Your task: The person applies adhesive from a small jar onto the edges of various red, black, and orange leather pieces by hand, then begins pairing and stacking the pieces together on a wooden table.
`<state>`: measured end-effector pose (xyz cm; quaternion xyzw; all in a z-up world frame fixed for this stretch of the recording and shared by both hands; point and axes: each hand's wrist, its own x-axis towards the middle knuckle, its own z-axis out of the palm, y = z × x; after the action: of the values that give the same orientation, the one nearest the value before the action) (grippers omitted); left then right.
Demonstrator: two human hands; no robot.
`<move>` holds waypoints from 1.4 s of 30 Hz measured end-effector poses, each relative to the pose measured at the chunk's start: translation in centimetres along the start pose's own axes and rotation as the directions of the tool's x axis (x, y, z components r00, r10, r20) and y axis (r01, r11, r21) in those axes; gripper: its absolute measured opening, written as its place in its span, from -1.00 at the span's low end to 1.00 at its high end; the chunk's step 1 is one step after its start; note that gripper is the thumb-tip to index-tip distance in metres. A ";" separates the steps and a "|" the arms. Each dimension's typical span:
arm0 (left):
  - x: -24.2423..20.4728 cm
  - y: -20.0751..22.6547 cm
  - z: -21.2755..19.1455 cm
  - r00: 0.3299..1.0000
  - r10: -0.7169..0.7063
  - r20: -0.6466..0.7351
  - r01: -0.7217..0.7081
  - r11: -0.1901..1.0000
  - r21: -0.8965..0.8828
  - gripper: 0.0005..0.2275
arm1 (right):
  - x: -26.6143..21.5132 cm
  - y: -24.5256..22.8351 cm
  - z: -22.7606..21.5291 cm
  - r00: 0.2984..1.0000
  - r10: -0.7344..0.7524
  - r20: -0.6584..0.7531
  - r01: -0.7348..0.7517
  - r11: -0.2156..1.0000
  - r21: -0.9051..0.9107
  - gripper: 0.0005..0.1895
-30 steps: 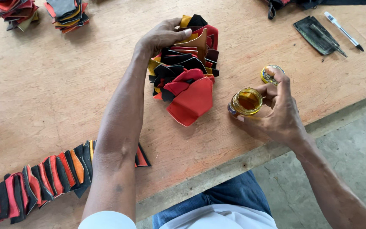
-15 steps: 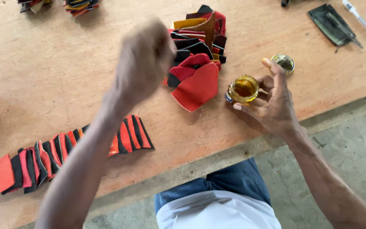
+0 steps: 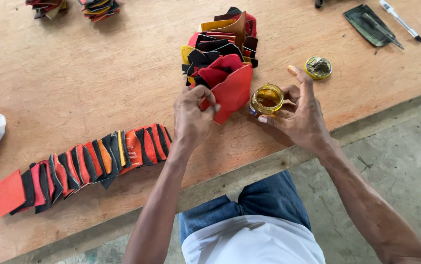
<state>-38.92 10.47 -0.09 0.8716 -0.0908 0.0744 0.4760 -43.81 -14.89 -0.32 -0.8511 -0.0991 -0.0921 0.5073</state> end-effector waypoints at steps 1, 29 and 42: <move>-0.1 -0.1 -0.1 1.000 -0.003 0.023 0.003 1.000 -0.026 -0.88 | 0.0 -0.5 -0.2 1.000 0.009 0.005 -0.009 0.999 -0.030 0.23; -4.9 -1.9 -2.5 0.954 -0.051 0.295 0.292 0.372 -0.881 -0.41 | 3.9 -9.0 -5.3 0.859 -0.031 0.511 0.405 0.651 -0.642 -0.43; -4.8 -1.4 -3.0 0.953 -0.034 0.299 0.292 0.357 -0.888 -0.27 | 5.5 -9.4 -4.1 0.779 0.133 0.613 0.468 0.527 -0.709 -0.48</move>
<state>-43.41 14.14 -0.70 0.4626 -0.0833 -0.1379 0.8718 -41.24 -13.76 10.92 -0.9533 -0.2850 0.0947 -0.0322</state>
